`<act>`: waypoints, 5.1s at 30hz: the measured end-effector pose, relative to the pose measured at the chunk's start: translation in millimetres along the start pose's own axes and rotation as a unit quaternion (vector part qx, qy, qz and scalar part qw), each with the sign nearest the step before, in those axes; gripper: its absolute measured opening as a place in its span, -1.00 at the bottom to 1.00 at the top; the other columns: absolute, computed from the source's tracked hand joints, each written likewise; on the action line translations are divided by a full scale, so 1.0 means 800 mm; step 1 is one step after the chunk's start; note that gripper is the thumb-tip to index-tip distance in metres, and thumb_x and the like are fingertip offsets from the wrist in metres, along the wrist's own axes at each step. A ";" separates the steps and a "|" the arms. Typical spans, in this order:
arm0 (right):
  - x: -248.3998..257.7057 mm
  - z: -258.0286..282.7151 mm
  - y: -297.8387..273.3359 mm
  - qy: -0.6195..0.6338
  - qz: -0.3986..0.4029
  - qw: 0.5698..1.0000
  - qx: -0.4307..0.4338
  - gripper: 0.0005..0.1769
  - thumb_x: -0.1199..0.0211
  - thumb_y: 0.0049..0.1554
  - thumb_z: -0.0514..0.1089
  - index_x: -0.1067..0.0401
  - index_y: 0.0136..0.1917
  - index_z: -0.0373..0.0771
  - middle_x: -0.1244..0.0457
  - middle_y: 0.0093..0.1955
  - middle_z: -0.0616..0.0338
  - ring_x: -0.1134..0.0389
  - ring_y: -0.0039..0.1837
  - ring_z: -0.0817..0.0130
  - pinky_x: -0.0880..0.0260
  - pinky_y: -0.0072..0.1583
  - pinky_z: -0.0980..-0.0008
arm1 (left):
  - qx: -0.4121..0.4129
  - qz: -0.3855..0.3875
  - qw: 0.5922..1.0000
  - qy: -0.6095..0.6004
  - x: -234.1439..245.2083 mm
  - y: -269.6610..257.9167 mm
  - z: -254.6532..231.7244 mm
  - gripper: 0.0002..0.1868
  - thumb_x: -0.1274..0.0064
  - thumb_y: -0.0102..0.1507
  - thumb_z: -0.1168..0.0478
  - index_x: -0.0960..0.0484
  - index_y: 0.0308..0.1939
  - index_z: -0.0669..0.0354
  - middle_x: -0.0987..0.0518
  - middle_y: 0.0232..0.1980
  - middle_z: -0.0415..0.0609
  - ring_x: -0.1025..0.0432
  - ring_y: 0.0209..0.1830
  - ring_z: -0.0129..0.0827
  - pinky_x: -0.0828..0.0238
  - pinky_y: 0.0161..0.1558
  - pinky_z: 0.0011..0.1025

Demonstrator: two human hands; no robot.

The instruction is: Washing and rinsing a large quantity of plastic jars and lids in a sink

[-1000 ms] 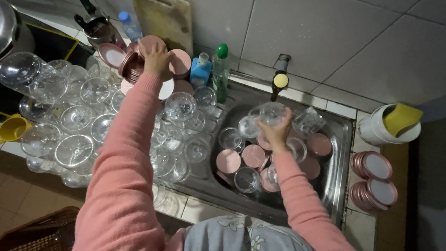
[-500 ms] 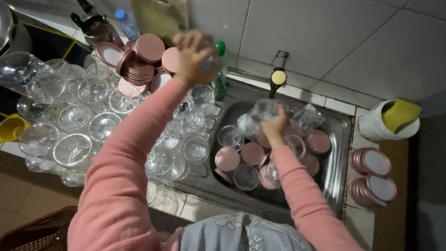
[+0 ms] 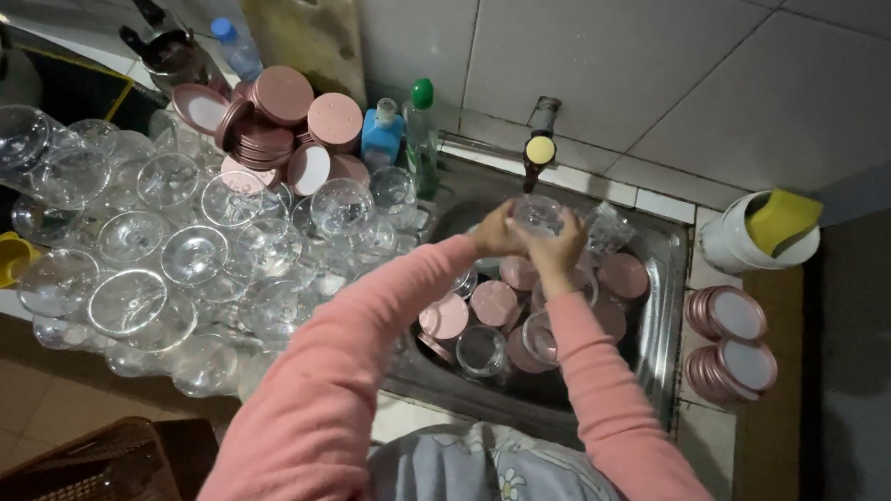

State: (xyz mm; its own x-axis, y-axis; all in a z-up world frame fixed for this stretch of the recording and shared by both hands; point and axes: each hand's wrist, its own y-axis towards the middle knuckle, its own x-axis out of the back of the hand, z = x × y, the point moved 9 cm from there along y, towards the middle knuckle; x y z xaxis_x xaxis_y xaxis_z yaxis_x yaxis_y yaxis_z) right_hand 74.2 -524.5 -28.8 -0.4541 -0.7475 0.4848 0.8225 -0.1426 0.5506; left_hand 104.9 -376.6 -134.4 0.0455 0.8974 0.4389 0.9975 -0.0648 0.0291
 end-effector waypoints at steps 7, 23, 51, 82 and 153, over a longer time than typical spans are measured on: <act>-0.129 -0.233 -0.026 0.368 0.285 0.756 -0.460 -0.13 -0.08 0.24 0.50 -0.01 0.61 0.06 -0.03 0.60 0.04 -0.23 0.24 0.15 -0.31 0.03 0.13 | 0.220 0.010 0.961 -0.169 0.005 0.006 0.015 0.07 -0.35 -0.04 -0.43 -0.48 0.36 0.15 -0.48 0.37 0.20 -0.39 0.37 0.04 -0.37 0.39 -0.02; -0.254 -0.263 -0.077 0.209 0.307 0.864 -0.341 -0.14 -0.44 0.13 -0.06 -0.09 0.56 -0.20 -0.18 0.40 -0.16 -0.34 0.28 -0.15 -0.59 -0.14 -0.16 | 0.408 -0.166 0.727 -0.526 0.057 -0.069 -0.045 0.16 -0.32 0.09 -0.29 -0.15 0.51 0.36 -0.18 0.53 0.38 -0.28 0.41 0.27 -0.46 0.11 0.39; -0.074 0.127 0.116 -0.185 0.367 0.869 0.277 -0.40 -0.30 0.16 -0.27 -0.34 0.47 -0.15 -0.15 0.25 -0.21 -0.31 0.12 -0.22 -0.47 0.01 -0.08 | 0.175 -0.034 0.836 0.520 0.400 -0.070 -0.147 -0.02 -0.59 -0.31 -0.40 -0.61 0.01 0.01 -0.50 -0.01 -0.02 -0.48 -0.09 -0.19 -0.62 -0.16 -0.15; -0.074 0.117 0.125 -0.193 0.310 0.892 0.265 -0.45 -0.28 0.29 0.00 -0.37 0.48 -0.20 -0.13 0.17 -0.16 -0.37 -0.10 -0.14 -0.48 -0.17 -0.02 | 0.566 0.009 0.624 0.539 0.605 -0.305 -0.075 0.39 -0.51 -0.10 -0.27 -0.03 0.58 0.20 -0.15 0.54 0.45 -0.22 0.41 0.38 -0.50 0.18 0.26; -0.079 0.159 0.136 -0.121 0.456 0.842 0.262 -0.49 -0.18 -0.14 -0.58 -0.55 0.06 -0.28 -0.40 0.05 0.02 -0.35 0.14 -0.15 -0.41 0.10 -0.10 | 0.330 -0.110 0.660 -0.666 -0.032 -0.012 -0.022 -0.27 -0.13 0.23 -0.22 -0.46 0.37 0.08 -0.36 0.48 0.15 -0.27 0.46 0.12 -0.25 0.42 0.14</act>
State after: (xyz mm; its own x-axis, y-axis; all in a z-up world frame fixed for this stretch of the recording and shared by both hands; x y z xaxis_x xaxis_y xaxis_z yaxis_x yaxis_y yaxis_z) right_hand 148.8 -410.2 86.4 0.1749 -0.2280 0.9578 0.6316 0.7722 0.0685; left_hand 93.1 -406.4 -130.2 -0.5359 0.4700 -0.7014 0.7740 -0.0583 -0.6305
